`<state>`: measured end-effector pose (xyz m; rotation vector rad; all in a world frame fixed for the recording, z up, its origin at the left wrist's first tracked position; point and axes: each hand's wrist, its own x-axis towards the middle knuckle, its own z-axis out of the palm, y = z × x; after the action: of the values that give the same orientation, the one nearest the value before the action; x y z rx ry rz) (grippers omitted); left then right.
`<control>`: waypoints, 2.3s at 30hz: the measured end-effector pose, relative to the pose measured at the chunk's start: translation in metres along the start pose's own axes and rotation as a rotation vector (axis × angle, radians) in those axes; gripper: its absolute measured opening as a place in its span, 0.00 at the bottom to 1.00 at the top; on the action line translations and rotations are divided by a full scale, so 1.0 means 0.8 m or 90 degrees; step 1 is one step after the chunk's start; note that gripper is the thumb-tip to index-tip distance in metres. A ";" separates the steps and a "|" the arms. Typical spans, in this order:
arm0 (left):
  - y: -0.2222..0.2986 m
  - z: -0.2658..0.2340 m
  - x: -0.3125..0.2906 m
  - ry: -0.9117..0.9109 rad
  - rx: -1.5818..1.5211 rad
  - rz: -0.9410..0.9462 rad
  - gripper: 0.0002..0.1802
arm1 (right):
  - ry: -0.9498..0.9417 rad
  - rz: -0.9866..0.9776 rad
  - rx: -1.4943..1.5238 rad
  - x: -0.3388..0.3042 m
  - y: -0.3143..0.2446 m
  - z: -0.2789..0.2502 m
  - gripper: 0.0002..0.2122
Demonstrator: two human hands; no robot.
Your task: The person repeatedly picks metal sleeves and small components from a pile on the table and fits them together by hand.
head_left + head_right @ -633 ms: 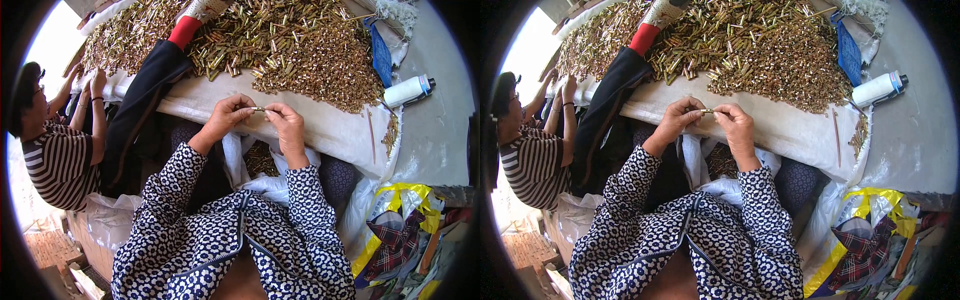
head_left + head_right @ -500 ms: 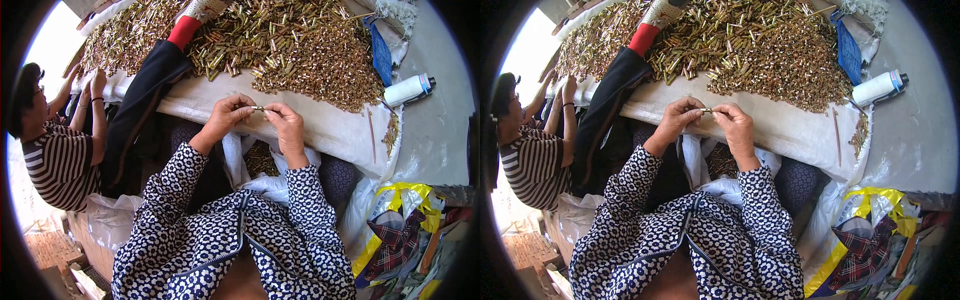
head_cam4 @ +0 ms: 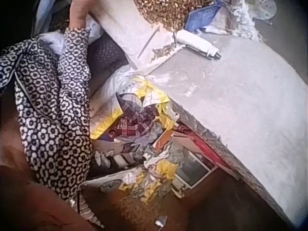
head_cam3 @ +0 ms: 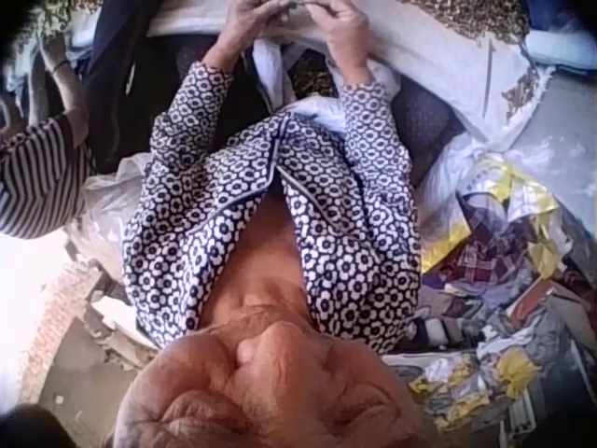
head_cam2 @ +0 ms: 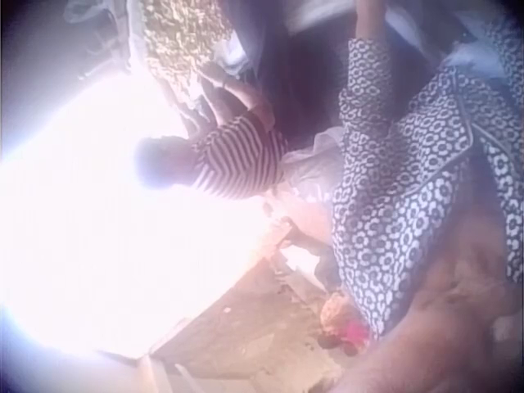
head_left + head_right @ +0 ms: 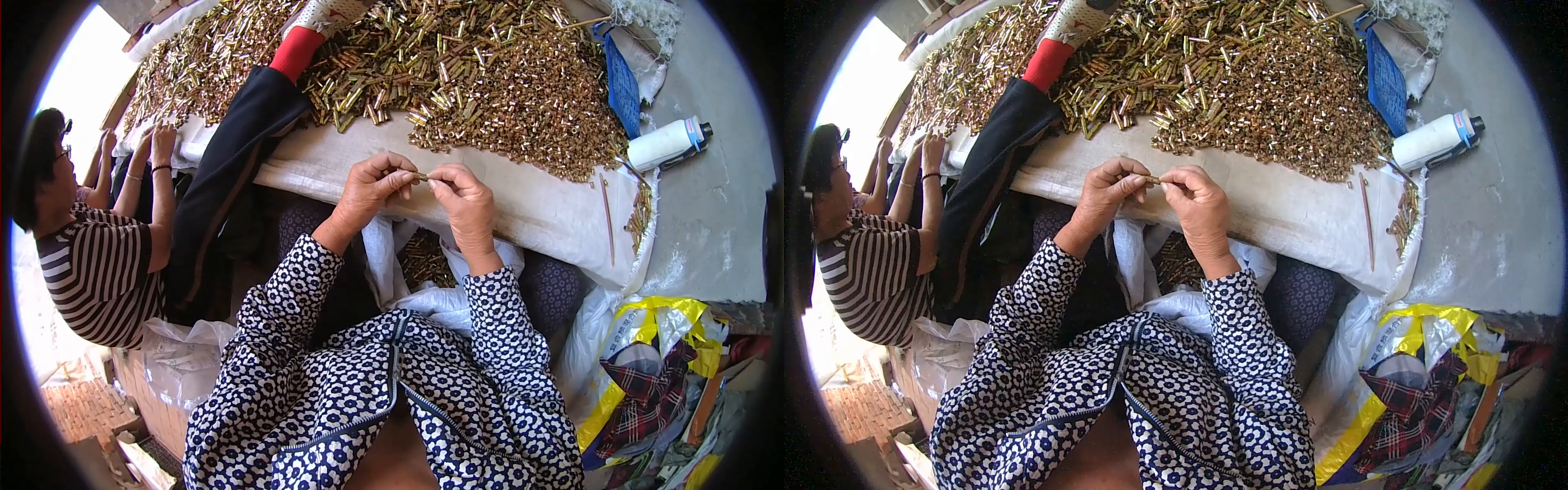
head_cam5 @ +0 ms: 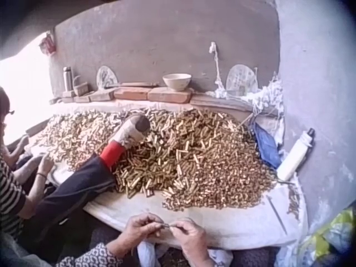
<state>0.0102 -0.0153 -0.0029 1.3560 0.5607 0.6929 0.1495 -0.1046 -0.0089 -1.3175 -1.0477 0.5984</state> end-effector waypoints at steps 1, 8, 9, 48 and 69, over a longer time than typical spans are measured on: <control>-0.002 0.000 0.001 0.000 0.000 0.000 0.06 | 0.000 0.000 0.000 0.000 0.001 0.001 0.03; -0.019 0.020 0.016 -0.082 0.559 0.298 0.06 | -0.064 -0.133 -0.434 0.006 0.014 -0.011 0.07; -0.014 0.026 0.015 -0.102 0.614 0.281 0.07 | -0.065 -0.117 -0.461 0.009 0.013 -0.014 0.08; -0.001 -0.037 0.038 0.066 0.755 0.173 0.08 | 0.013 -0.021 -0.111 0.026 0.010 0.007 0.04; -0.002 -0.008 -0.005 0.001 -0.048 -0.027 0.05 | -0.056 0.046 0.100 -0.002 0.013 0.003 0.05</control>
<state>0.0029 -0.0142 -0.0057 1.2698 0.5586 0.6745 0.1489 -0.1024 -0.0195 -1.2044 -1.0054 0.7833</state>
